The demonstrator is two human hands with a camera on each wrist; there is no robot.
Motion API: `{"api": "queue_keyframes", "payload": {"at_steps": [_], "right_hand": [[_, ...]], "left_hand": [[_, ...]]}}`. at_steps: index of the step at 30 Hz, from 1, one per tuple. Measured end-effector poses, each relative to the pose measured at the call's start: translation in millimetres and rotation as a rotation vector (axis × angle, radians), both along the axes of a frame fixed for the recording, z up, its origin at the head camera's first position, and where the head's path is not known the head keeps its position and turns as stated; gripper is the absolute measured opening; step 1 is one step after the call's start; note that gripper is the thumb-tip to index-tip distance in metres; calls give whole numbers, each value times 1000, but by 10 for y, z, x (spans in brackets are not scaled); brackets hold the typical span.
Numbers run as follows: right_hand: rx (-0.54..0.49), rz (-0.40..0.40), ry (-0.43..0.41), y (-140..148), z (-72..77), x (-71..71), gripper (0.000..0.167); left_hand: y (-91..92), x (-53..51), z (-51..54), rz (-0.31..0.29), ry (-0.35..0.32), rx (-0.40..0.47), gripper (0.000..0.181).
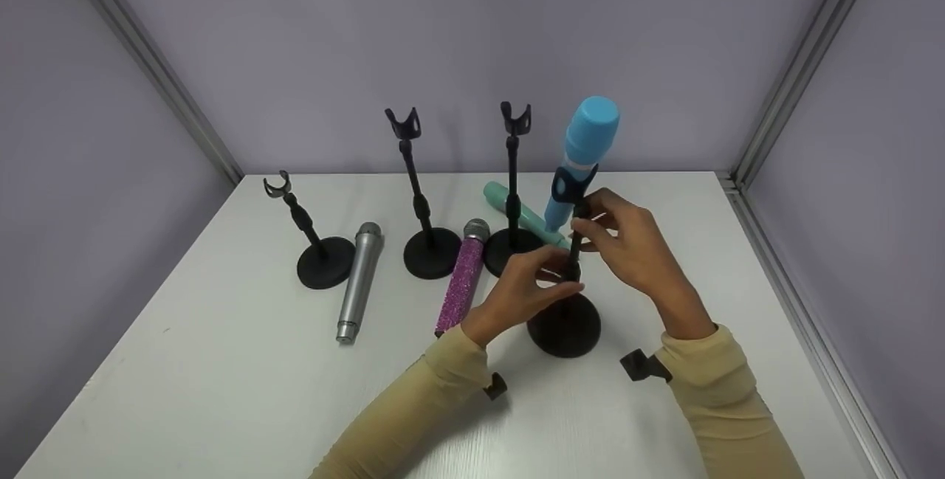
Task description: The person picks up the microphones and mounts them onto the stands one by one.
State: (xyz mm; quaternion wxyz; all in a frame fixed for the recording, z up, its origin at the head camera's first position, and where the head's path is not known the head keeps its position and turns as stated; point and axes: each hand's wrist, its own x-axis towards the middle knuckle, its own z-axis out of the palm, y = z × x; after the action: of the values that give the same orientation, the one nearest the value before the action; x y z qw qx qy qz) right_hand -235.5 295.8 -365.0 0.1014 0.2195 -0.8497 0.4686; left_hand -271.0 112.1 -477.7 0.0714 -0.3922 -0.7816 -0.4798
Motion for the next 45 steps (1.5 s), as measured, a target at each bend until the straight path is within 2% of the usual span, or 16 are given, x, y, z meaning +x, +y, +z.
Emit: {"api": "queue_keyframes", "payload": {"at_steps": [10, 13, 17, 21, 25, 30, 33, 37, 45], "right_hand": [[-8, 11, 7, 1, -9, 0, 15], [-10, 20, 13, 1, -4, 0, 16], [-6, 27, 14, 1, -6, 0, 16], [-6, 27, 17, 3, -6, 6, 14], [-2, 23, 25, 4, 5, 6, 13], [4, 18, 25, -2, -3, -8, 15], [-3, 17, 25, -2, -2, 1, 15], [-12, 19, 28, -7, -7, 3, 15], [-14, 14, 31, -9, -2, 0, 13]], "left_hand": [[-47, -29, 36, -83, 15, -77, 30], [-57, -31, 52, -92, 27, -127, 29], [-63, -28, 63, -104, 20, -150, 29], [-58, -13, 74, -108, -31, -128, 32], [-26, 15, 74, -65, -56, -77, 40], [14, 38, 41, 35, -22, 20, 41], [21, 36, 32, 58, 3, 48, 35], [11, 27, 23, 42, 24, 60, 27], [9, 21, 25, -15, 65, 50, 25]]}}
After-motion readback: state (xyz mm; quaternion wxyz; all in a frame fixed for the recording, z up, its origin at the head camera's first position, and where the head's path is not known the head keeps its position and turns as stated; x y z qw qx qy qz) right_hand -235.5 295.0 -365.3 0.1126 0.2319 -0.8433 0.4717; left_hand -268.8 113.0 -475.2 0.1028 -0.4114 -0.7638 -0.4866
